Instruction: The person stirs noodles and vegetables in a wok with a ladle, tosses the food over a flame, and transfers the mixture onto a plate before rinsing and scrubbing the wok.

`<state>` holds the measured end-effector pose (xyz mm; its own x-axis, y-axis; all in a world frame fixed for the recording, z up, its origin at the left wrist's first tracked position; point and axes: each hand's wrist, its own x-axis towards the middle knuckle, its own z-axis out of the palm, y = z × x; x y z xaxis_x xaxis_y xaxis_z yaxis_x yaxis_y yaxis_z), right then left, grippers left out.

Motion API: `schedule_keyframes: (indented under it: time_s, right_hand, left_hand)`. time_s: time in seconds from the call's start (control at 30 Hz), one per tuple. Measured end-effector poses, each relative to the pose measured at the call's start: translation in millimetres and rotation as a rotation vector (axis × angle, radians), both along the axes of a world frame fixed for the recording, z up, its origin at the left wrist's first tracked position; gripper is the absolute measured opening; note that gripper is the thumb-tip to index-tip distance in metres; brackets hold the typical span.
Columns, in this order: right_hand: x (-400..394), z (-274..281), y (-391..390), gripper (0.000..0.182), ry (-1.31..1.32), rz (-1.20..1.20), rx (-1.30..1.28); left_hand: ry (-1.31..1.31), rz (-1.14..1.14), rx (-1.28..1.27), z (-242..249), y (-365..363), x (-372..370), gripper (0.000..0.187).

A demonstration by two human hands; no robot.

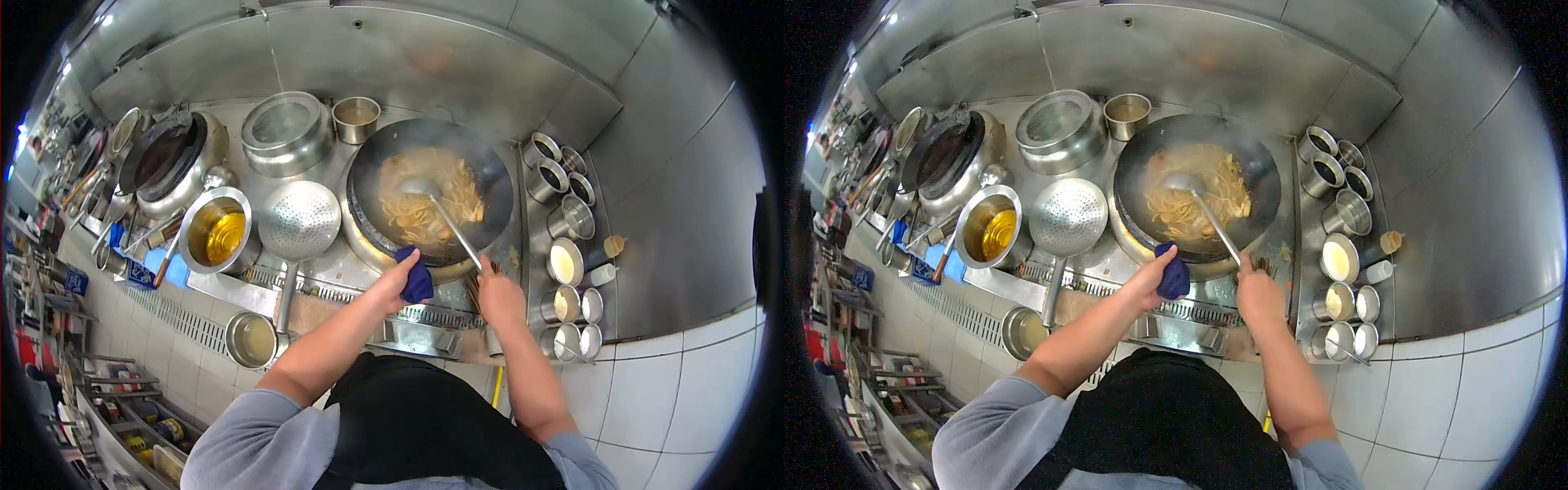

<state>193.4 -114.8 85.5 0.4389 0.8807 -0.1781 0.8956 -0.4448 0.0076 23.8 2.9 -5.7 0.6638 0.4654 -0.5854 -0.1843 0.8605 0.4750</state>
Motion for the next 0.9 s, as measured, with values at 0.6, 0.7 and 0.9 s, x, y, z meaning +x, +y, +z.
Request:
schedule_keyframes:
  time_s: [0.6,0.7,0.9]
  right_hand:
    - [19.4,40.9,-56.3,0.043,0.128,-0.057,0.028]
    - [2.8,17.2,-54.3,0.043,0.011,-0.064,0.122]
    - [20.5,72.3,-99.2,0.043,0.015,-0.006,0.206]
  left_hand:
    - [0.012,0.261,-0.083,27.8,-28.4,9.1,0.008]
    - [0.066,0.268,0.003,-21.4,-54.2,-5.2,0.015]
    - [0.286,0.115,-0.031,-0.8,-95.7,-35.0,0.013]
